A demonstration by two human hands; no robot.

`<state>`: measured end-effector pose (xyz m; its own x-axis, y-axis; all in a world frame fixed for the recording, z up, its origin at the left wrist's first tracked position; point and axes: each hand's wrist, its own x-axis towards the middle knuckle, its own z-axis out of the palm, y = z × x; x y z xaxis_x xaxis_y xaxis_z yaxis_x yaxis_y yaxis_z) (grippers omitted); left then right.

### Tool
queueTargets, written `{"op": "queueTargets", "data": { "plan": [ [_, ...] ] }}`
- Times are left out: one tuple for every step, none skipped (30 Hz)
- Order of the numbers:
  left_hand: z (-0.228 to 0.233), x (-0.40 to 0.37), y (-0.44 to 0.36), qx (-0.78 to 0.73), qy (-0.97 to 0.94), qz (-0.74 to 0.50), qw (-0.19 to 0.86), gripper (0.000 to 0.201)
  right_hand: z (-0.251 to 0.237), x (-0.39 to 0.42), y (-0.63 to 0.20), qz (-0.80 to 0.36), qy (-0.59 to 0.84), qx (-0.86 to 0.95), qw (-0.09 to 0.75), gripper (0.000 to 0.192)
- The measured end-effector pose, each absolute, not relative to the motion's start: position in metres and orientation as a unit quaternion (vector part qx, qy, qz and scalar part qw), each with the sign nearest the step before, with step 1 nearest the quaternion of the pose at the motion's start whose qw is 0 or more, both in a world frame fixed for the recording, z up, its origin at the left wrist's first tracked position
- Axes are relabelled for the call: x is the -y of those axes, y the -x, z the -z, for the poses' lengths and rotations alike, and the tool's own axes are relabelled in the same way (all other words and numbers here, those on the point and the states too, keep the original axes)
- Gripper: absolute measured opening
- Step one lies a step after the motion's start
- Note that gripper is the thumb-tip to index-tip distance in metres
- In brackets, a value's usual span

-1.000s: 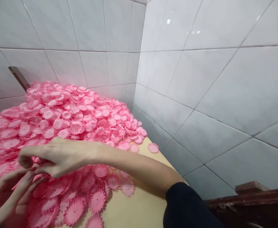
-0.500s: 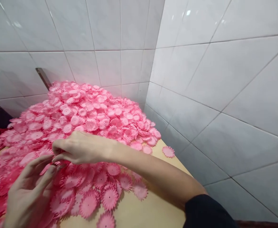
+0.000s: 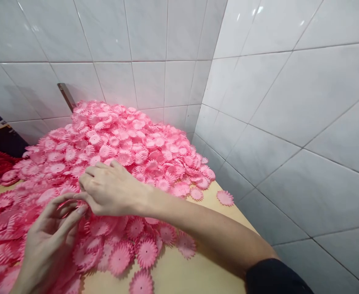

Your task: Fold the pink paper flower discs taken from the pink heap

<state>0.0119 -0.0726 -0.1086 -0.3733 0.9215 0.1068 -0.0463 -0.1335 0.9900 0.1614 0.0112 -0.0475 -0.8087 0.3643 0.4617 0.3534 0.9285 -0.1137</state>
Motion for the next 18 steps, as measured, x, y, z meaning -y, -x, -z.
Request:
{"op": "queueTargets", "data": {
  "plan": [
    [0.109, 0.073, -0.012, -0.534, -0.407, -0.636, 0.380, 0.033, 0.048, -0.011, -0.160, -0.024, 0.189, 0.949, 0.252, 0.023],
    [0.108, 0.074, -0.012, -0.531, -0.405, -0.640, 0.380, 0.034, 0.049, -0.010, -0.159, -0.037, 0.189, 0.947, 0.257, 0.024],
    [0.108, 0.074, -0.012, -0.529, -0.403, -0.642, 0.381, 0.035, 0.050, -0.010, -0.158, -0.048, 0.191, 0.946, 0.259, 0.025],
    [0.107, 0.074, -0.012, -0.529, -0.402, -0.642, 0.383, 0.037, 0.050, -0.009, -0.157, -0.057, 0.191, 0.946, 0.256, 0.027],
    [0.107, 0.074, -0.012, -0.531, -0.402, -0.638, 0.386, 0.039, 0.050, -0.009, -0.157, -0.061, 0.189, 0.948, 0.247, 0.027],
    [0.106, 0.074, -0.013, -0.536, -0.403, -0.632, 0.388, 0.041, 0.050, -0.009, -0.157, -0.061, 0.187, 0.952, 0.234, 0.026],
    [0.105, 0.074, -0.013, -0.544, -0.405, -0.625, 0.387, 0.041, 0.050, -0.009, -0.158, -0.060, 0.184, 0.956, 0.219, 0.025],
    [0.104, 0.074, -0.014, -0.551, -0.409, -0.619, 0.382, 0.041, 0.049, -0.009, -0.159, -0.061, 0.181, 0.960, 0.206, 0.024],
    [0.103, 0.074, -0.014, -0.557, -0.415, -0.614, 0.375, 0.040, 0.048, -0.009, -0.160, -0.066, 0.181, 0.961, 0.196, 0.024],
    [0.103, 0.074, -0.015, -0.559, -0.422, -0.610, 0.370, 0.039, 0.046, -0.010, -0.162, -0.073, 0.186, 0.961, 0.193, 0.024],
    [0.102, 0.074, -0.016, -0.558, -0.430, -0.607, 0.367, 0.039, 0.045, -0.011, -0.163, -0.081, 0.195, 0.958, 0.195, 0.024],
    [0.102, 0.074, -0.016, -0.557, -0.438, -0.603, 0.367, 0.039, 0.044, -0.013, -0.165, -0.088, 0.206, 0.953, 0.203, 0.025],
    [0.102, 0.073, -0.016, -0.555, -0.445, -0.598, 0.369, 0.039, 0.043, -0.014, -0.166, -0.091, 0.218, 0.948, 0.212, 0.025],
    [0.102, 0.073, -0.016, -0.554, -0.448, -0.595, 0.372, 0.039, 0.043, -0.016, -0.167, -0.090, 0.230, 0.943, 0.223, 0.024],
    [0.101, 0.072, -0.016, -0.554, -0.448, -0.594, 0.374, 0.039, 0.043, -0.018, -0.168, -0.085, 0.241, 0.938, 0.233, 0.024],
    [0.101, 0.072, -0.015, -0.553, -0.446, -0.595, 0.374, 0.039, 0.044, -0.019, -0.169, -0.081, 0.250, 0.934, 0.242, 0.024],
    [0.101, 0.071, -0.015, -0.552, -0.444, -0.597, 0.376, 0.038, 0.045, -0.020, -0.168, -0.077, 0.259, 0.930, 0.250, 0.024],
    [0.100, 0.071, -0.014, -0.549, -0.441, -0.601, 0.379, 0.037, 0.046, -0.020, -0.168, -0.075, 0.265, 0.926, 0.260, 0.023]
  ]
}}
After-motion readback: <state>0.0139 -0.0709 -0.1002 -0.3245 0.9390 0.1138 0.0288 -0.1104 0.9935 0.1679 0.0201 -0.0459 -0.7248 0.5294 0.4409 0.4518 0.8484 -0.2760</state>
